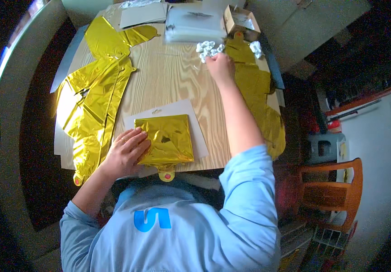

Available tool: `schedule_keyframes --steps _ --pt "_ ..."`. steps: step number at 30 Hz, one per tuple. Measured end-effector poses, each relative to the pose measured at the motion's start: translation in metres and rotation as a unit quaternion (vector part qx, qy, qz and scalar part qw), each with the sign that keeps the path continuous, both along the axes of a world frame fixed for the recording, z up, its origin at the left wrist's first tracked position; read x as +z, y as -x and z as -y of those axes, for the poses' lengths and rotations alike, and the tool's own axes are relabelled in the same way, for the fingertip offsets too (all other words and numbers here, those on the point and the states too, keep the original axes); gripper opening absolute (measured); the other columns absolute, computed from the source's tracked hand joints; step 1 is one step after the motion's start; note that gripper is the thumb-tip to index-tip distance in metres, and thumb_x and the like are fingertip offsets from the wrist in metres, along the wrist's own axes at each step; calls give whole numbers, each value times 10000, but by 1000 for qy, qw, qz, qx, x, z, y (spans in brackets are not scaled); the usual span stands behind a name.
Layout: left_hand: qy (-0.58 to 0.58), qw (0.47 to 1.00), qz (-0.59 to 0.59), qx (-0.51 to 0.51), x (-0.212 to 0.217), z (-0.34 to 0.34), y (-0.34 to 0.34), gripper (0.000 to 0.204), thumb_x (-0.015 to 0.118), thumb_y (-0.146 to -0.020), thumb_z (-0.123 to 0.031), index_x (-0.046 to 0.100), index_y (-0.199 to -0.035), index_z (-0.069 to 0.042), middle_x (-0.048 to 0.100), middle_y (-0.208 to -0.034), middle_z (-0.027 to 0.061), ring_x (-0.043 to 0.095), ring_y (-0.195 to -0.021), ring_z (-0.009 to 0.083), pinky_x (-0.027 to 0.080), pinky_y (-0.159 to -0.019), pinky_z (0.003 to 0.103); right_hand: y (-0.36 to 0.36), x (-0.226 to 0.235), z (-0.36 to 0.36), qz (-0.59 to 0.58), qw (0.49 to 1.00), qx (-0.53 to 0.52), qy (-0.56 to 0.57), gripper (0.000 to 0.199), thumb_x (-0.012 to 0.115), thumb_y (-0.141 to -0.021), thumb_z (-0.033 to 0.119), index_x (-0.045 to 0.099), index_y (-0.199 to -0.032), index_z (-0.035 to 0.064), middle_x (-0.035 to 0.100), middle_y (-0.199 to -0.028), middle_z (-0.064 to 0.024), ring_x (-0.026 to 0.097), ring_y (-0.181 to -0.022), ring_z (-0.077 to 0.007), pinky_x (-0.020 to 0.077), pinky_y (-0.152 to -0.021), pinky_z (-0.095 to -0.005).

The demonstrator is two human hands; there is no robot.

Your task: Folding gold foil balloons and inserting them into plastic sleeves with cardboard backings.

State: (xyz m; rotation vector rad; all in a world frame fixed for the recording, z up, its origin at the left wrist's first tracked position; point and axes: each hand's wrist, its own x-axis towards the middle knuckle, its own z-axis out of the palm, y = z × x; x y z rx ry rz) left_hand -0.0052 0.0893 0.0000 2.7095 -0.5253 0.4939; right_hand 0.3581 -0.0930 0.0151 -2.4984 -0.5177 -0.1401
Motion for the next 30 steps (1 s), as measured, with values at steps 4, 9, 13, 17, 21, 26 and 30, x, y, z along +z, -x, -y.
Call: schedule_keyframes --steps 4,9,13,17,21,26,30 --pt "8 1000 3 0 1 -1 0 542 707 -693 -279 654 -1178 -44 602 -1293 165 568 -1238 362 442 -1063 512 -21 -10 -23 -10 994 -98 51 359 730 -755 379 747 -854 35 735 -865 -165 709 -863 -327 542 -788 -407" --pt "15 1000 14 5 -2 -1 0 474 692 -723 -228 665 -1157 -41 621 -1264 158 581 -1224 354 450 -1057 506 -5 -14 -10 -79 992 -1 94 279 729 -748 281 715 -851 23 719 -899 -193 694 -874 -335 536 -803 -405" --pt "13 1000 8 13 2 1 2 394 685 -758 -165 672 -1133 -43 634 -1242 151 596 -1205 344 459 -1049 492 50 0 25 -76 988 113 71 220 683 -799 210 681 -867 1 709 -884 -205 686 -850 -365 538 -788 -417" --pt "24 1000 8 -3 -2 -4 -1 396 714 -756 -177 674 -1128 -48 642 -1239 148 600 -1201 345 456 -1055 483 73 -3 52 -142 975 158 61 135 662 -843 104 645 -830 -30 663 -689 -87 647 -605 -156 516 -590 -306" --pt "115 992 -51 -6 6 -13 -6 350 713 -795 -133 680 -1131 -40 670 -1200 152 625 -1142 356 484 -1016 461 112 35 69 -328 936 128 -31 74 652 -882 75 645 -865 3 655 -740 -46 629 -614 -89 514 -559 -244" --pt "296 938 -153 95 19 -16 -13 247 604 -950 -198 676 -1123 -38 663 -832 209 635 -685 325 518 -670 397 171 58 97 -459 859 103 -201 86 692 -890 89 649 -912 18 680 -802 -51 644 -621 -98 548 -574 -235" --pt "313 931 -153 109 23 -22 -21 272 597 -968 -253 657 -1034 5 613 -725 211 583 -626 292 492 -630 397 220 48 72 -513 809 97 -272 153 658 -924 95 620 -1025 -13 691 -894 -108 663 -663 -123 567 -630 -261"
